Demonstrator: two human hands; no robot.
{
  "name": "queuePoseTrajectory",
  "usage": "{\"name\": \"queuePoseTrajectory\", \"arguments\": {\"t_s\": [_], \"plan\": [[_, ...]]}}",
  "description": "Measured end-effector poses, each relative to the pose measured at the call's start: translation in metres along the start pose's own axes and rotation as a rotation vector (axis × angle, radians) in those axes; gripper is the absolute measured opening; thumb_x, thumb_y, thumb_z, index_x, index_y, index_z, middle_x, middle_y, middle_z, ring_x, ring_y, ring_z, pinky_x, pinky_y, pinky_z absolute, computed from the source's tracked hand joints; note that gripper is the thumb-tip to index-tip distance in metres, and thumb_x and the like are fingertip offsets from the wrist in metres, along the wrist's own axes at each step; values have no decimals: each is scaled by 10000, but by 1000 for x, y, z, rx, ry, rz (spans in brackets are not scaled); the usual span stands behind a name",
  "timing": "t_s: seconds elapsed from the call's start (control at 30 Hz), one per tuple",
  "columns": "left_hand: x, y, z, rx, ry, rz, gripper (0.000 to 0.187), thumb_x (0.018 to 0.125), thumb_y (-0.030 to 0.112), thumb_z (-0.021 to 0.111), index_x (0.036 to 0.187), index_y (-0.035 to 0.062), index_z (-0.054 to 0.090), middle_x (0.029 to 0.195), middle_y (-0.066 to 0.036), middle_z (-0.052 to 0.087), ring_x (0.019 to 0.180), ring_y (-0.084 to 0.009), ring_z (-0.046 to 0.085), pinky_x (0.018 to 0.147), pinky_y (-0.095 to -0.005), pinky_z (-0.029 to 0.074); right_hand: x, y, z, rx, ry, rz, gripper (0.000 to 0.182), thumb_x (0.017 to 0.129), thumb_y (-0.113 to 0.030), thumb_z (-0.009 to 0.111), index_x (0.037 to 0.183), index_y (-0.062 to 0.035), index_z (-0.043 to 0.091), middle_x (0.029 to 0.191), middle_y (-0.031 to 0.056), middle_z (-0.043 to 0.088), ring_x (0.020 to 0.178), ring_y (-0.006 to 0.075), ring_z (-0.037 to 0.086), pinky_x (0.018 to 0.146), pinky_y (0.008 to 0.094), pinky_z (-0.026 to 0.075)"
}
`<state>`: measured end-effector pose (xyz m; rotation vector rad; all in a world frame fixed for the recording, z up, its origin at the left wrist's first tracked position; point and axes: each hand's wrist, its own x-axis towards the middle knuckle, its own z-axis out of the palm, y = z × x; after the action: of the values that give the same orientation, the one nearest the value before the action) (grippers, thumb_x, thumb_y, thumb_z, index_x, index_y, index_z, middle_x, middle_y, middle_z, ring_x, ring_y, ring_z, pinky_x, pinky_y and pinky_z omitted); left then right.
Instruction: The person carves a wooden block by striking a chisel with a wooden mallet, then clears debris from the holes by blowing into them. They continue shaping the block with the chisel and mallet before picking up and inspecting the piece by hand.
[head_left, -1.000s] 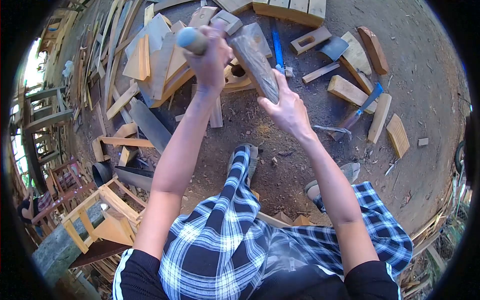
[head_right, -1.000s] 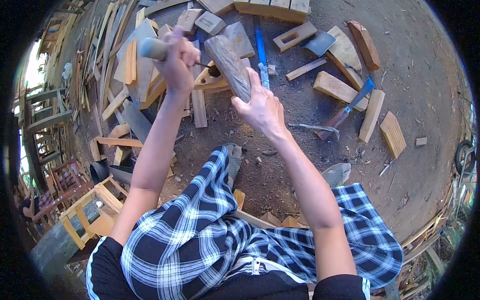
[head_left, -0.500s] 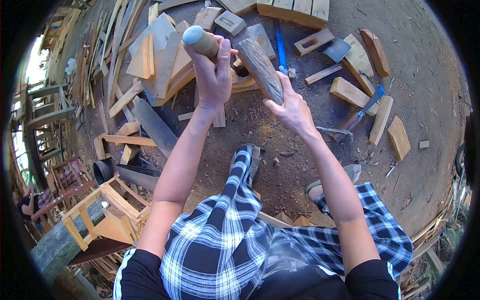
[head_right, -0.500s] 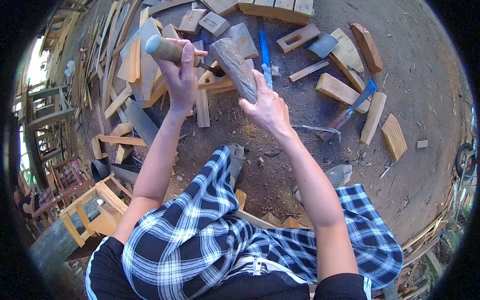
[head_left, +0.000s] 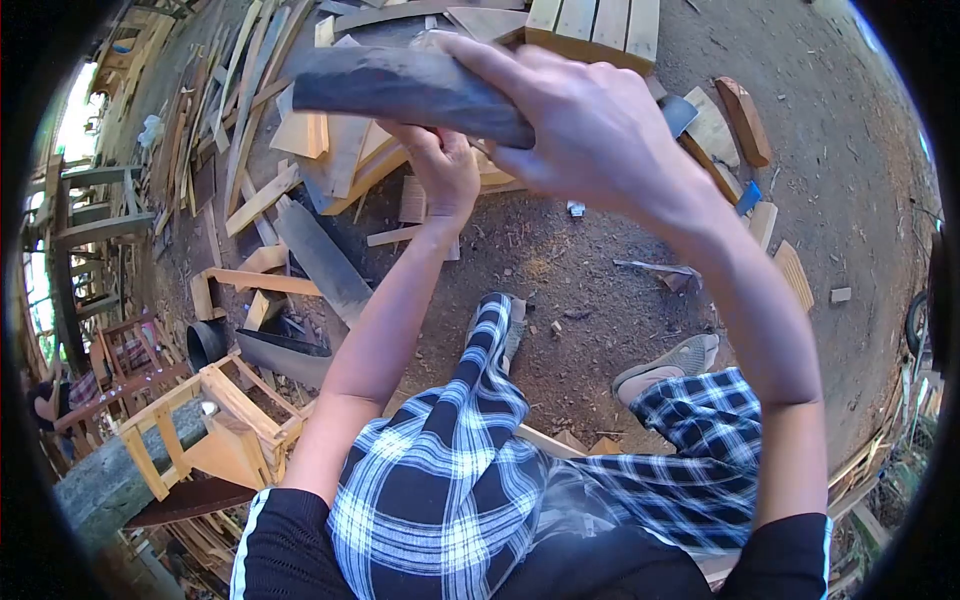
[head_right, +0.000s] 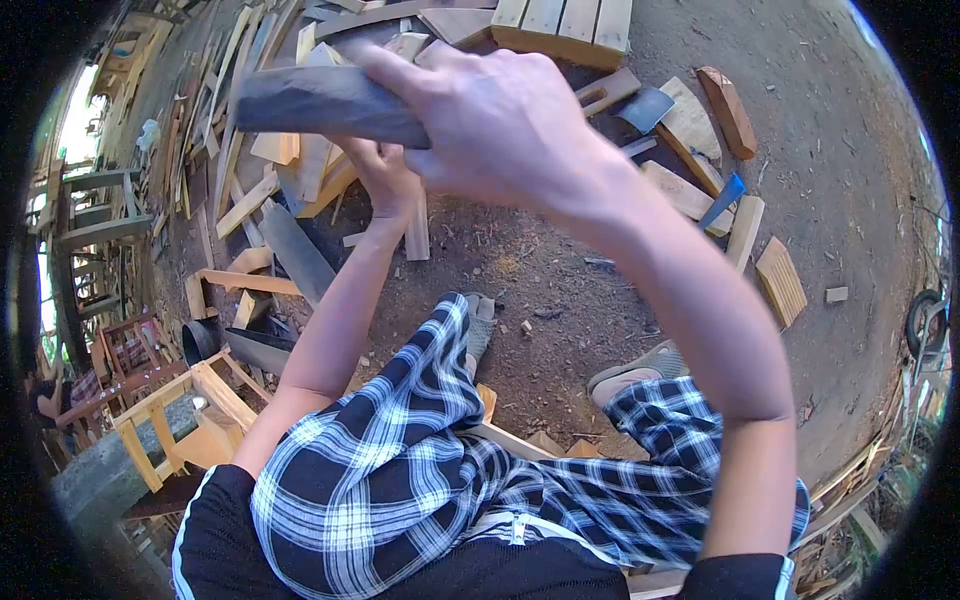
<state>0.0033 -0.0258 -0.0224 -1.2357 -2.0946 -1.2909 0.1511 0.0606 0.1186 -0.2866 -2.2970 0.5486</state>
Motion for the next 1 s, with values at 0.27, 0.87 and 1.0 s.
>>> {"name": "queuePoseTrajectory", "arguments": {"t_s": [0.27, 0.87, 1.0], "plan": [[-18, -3, -8, -12, -245, -11, 843, 1006, 151, 499, 1463, -116, -158, 1474, -331, 257, 1385, -417, 316, 1161, -461, 211, -13, -8, 3, 17, -165, 152, 768, 724, -175, 693, 1445, -156, 431, 1020, 208, 675, 863, 341, 697, 772, 425, 555], [9, 29, -3, -751, 5, -348, 263, 1031, 205, 522, 1160, 97, 321, 1010, -54, 488, 864, -125, 559, 864, -321, 512, -129, 55, 69, 212, -370, 979, 823, 775, -393, 627, 1508, -217, 298, 1184, 262, 642, 1080, 408, 645, 947, 479, 498], [19, 12, 0, -852, -29, -366, 273, 1023, 167, 534, 1163, 86, 314, 927, -34, 485, 760, -99, 546, 716, -263, 500, -121, 62, 69, 185, -437, 976, 827, 767, -391, 628, 1506, -216, 301, 1187, 258, 642, 1080, 417, 642, 951, 480, 495]]}}
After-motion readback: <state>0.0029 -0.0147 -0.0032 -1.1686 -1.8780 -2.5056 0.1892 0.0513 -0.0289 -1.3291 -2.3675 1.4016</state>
